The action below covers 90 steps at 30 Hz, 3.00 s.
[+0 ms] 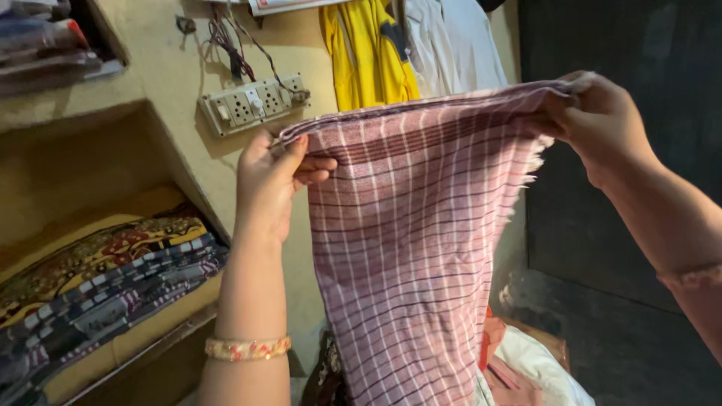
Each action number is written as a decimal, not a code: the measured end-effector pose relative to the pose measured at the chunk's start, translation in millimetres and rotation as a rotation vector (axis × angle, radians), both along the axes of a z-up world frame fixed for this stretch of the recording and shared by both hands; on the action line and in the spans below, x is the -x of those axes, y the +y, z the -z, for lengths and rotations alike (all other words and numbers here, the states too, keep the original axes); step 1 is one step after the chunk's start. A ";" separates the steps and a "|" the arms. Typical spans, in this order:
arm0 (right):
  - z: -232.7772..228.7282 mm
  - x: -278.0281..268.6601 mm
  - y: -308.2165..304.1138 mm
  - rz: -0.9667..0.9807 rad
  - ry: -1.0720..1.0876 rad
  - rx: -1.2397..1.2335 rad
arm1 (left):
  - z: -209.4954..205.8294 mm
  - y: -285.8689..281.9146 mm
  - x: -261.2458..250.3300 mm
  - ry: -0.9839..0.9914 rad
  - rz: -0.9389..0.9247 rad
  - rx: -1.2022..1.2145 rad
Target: The person folds an orange towel and places it on a shelf, then picks up and begins folding a checkered towel. The actions are performed by hand in a small room with stacked linens and hanging garments.
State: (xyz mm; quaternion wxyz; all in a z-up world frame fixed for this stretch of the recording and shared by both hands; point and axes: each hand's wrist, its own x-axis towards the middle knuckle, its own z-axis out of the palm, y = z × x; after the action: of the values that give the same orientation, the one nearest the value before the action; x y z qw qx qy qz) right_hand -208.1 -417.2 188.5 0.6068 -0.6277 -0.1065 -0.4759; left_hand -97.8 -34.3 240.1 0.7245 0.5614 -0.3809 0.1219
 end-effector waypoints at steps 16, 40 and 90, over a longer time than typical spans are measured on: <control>30.8 -12.4 -12.1 -0.028 0.061 -0.077 | 44.2 5.4 -25.6 0.006 -0.210 -0.123; 24.9 15.3 -37.1 0.098 0.118 -0.076 | 43.6 2.7 -18.0 -0.052 -0.165 -0.270; 201.6 -47.7 195.2 -0.635 0.582 0.673 | 186.4 -6.1 -79.4 0.166 -0.544 -0.421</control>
State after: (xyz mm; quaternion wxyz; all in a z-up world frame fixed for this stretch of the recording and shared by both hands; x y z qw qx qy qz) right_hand -160.4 -222.1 -13.0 0.4907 -0.8300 -0.2648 -0.0154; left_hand -18.4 -40.4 53.7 0.5624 0.7874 -0.1737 0.1831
